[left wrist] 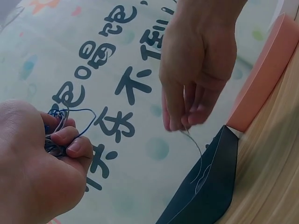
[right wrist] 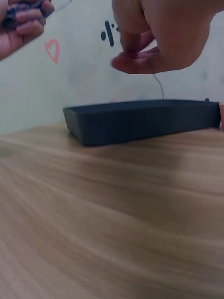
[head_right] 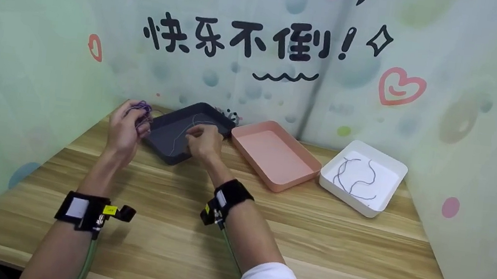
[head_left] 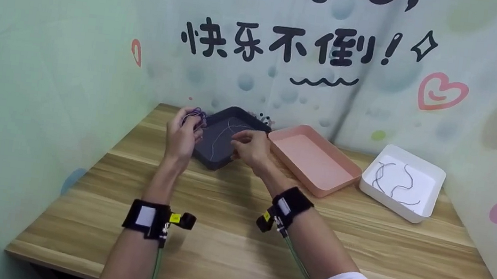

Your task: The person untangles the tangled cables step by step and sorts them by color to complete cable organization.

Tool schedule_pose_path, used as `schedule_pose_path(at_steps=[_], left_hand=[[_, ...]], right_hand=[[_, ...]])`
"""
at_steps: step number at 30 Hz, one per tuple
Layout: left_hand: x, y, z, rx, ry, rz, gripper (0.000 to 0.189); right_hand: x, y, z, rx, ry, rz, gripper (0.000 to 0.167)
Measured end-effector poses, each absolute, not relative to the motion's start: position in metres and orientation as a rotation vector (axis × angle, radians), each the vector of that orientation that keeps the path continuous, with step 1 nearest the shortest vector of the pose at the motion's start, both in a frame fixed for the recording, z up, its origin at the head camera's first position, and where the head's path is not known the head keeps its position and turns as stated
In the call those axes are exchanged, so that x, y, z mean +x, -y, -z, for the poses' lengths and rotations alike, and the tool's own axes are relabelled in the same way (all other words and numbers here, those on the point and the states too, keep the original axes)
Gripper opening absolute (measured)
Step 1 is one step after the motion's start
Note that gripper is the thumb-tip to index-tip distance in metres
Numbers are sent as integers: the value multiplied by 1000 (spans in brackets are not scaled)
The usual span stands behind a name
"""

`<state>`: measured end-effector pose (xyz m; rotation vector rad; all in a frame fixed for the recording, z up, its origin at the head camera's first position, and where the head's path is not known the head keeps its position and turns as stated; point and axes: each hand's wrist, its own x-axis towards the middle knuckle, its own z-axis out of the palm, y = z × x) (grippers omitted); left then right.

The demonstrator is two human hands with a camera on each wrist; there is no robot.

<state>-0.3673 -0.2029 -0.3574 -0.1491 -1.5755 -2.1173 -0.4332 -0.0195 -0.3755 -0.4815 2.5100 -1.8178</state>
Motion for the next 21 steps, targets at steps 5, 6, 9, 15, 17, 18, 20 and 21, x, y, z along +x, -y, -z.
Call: schedule_pose_path(at_steps=[5,6,9,15,17,18,20,21], left_hand=[[-365,203,358,-157,1587,2096,21],[-365,203,358,-161,1594,2088,21],[-365,203,358,-174,1608,2073,22],[-366,201,359,-181,1610,2076,20],[-366,200,359,-185,1613,2076,20],[-367,200,360,-188,1616,2074,19],[-366,199,360,-189,1625,2071,20],[-366,199,360,-186,1636,2068,21]], right_hand=[[-438,45,391,-584,-2791,1488,13],[-439,50,394,-598,-2820,1457,13],[-457,59,416,-672,-2908,1397,15],[-474,67,437,-795,-3129,1220,15],[-461,67,425,-783,-3146,1105,17],[-460,66,425,-791,-3155,1048,18],[-450,64,414,-795,-3154,928,21],[-450,62,413,-826,-3147,910,22]])
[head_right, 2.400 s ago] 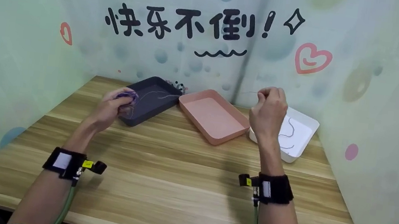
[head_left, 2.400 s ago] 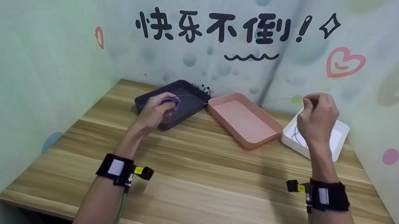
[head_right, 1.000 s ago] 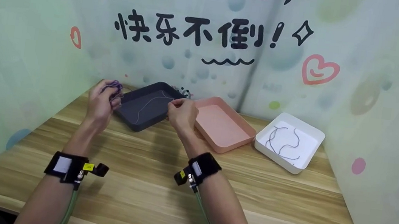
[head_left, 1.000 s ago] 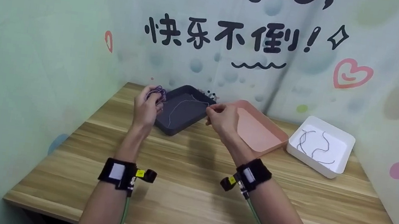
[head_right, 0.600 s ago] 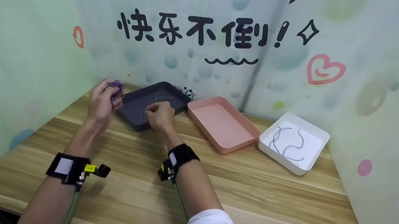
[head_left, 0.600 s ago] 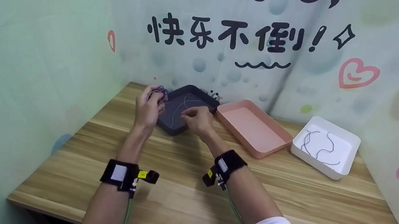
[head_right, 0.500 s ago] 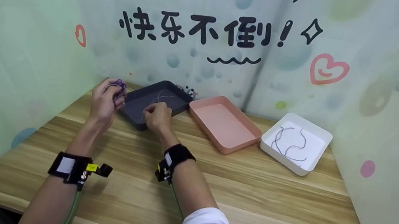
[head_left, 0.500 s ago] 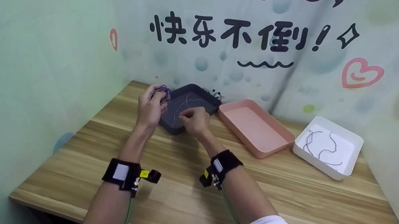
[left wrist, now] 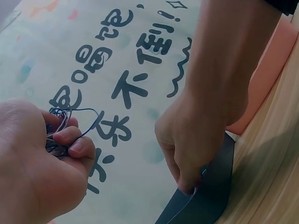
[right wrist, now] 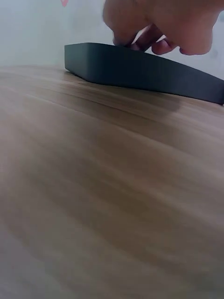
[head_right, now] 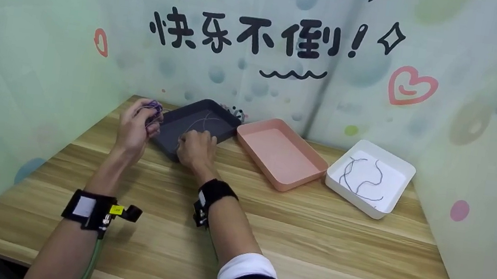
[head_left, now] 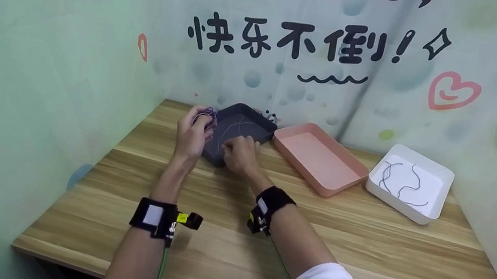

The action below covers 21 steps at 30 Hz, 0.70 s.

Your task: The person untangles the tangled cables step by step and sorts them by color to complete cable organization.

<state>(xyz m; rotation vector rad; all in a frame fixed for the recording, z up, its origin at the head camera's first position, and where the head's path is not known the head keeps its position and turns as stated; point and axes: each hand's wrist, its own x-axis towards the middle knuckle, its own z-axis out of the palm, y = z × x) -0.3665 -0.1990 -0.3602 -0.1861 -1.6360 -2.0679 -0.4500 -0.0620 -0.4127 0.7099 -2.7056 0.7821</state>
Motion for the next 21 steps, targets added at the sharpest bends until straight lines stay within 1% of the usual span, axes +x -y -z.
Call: schedule_pose_path(at_steps=[3,8,15,21], left_hand=[[-367,197,361,-189,1665,2075,22],[-367,192,363,-224,1682,2121,22],[-367,173,368,-320,1716,2178,21],[-367,151,370,-373,1768,2232,23]], right_hand=[[-450,51,407,804,2640,-824,23],[-444,19,392,944,2495,-1073,23],[-418,-40,371,1018,2373,-1239,24],[-391,-73,357,1069,2257,-1229,16]])
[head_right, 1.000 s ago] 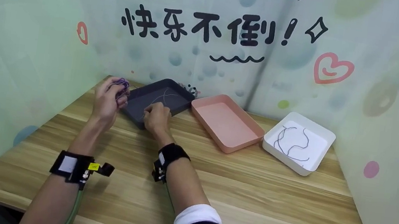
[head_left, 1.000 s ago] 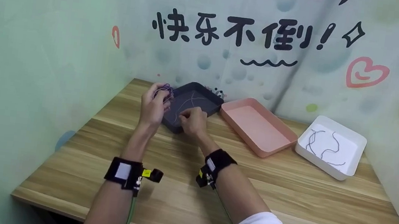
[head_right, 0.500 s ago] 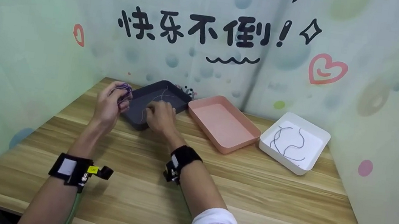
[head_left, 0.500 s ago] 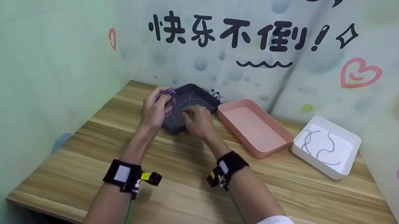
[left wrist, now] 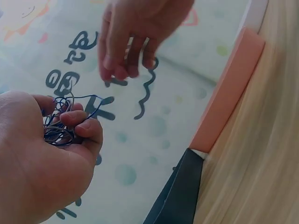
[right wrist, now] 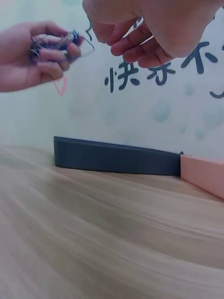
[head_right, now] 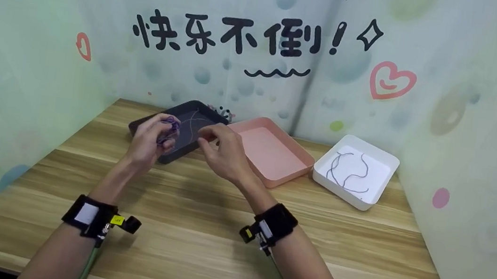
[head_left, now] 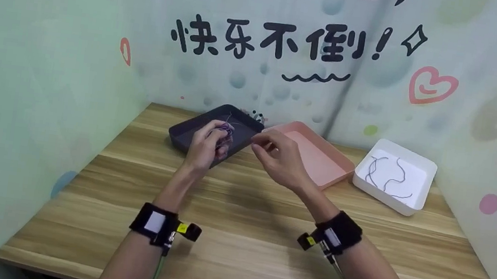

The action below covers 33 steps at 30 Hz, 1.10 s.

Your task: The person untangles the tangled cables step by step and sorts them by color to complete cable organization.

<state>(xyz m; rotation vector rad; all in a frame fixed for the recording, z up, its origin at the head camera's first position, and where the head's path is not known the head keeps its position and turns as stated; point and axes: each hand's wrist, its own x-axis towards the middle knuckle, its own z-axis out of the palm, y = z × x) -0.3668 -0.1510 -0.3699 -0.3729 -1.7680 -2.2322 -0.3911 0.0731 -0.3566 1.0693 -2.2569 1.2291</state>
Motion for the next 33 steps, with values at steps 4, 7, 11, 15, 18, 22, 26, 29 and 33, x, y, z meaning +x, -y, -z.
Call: schedule_pose_path(at_steps=[4,7,11,15,18,22,26,29,33], left_hand=[[-364,138,375,-406,1788,2269,23],[-363,128,378,-459,1812,2278,23],[-360,117,381,-511,1826,2302,22],[-358,110,382,-540,1819,2347,19],[-356,108,383,-564,1825,2364,16],[-357,108,384,-602,1860,2362,14],[-359,109,383,-587,1867,2368,13],[-361,111,382,-537,1806,2419,13],[-363,116,379,-454,1664,2515,14]], right_hand=[[-377,-82,355,1105,2194,-1217,13],[-370,-85,357,1099,2167,-1158,11],[-366,-88,362,1049,2164,-1071,11],[-365,-91,370,974,2203,-1052,12],[-365,-93,372,927,2220,-1085,17],[-366,-97,369,933,2243,-1176,17],[-368,-102,364,976,2285,-1321,9],[-369,-108,360,989,2324,-1493,6],[-371,-118,356,966,2358,-1774,2]])
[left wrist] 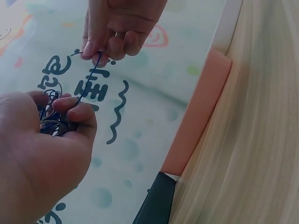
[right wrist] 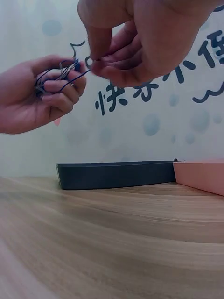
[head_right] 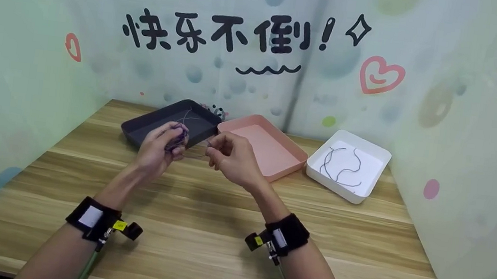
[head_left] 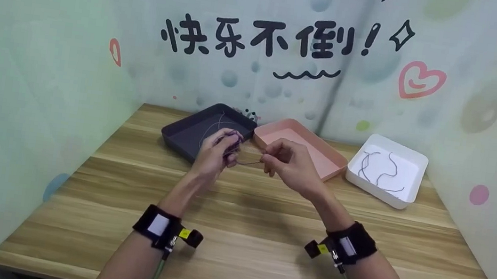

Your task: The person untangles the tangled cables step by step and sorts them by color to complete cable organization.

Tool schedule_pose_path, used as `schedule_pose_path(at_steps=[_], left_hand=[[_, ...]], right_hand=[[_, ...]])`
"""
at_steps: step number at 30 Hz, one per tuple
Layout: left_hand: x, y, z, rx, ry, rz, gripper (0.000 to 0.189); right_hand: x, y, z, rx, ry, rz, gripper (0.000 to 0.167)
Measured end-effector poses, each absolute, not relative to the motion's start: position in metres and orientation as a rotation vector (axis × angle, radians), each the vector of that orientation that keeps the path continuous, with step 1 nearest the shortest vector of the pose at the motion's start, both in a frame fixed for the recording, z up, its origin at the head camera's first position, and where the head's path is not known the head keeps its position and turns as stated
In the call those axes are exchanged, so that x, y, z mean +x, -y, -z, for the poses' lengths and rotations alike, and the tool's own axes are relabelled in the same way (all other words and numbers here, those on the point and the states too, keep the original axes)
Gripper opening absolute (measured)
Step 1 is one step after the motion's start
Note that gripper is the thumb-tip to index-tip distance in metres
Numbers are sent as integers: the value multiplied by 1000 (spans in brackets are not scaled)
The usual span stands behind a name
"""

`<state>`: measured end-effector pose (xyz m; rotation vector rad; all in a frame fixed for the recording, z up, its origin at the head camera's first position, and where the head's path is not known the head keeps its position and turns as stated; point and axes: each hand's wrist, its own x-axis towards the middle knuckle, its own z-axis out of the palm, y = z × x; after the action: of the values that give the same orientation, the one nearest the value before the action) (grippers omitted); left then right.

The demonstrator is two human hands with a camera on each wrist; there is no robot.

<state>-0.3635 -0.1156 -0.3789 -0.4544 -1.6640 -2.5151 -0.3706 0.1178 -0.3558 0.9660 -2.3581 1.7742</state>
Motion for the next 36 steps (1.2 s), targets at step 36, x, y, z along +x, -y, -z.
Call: schedule_pose_path(at_steps=[36], left_hand=[[-374,128,385,-333,1699,2333,11]], right_hand=[[-390,-171,333,923,1726,-2550,27]])
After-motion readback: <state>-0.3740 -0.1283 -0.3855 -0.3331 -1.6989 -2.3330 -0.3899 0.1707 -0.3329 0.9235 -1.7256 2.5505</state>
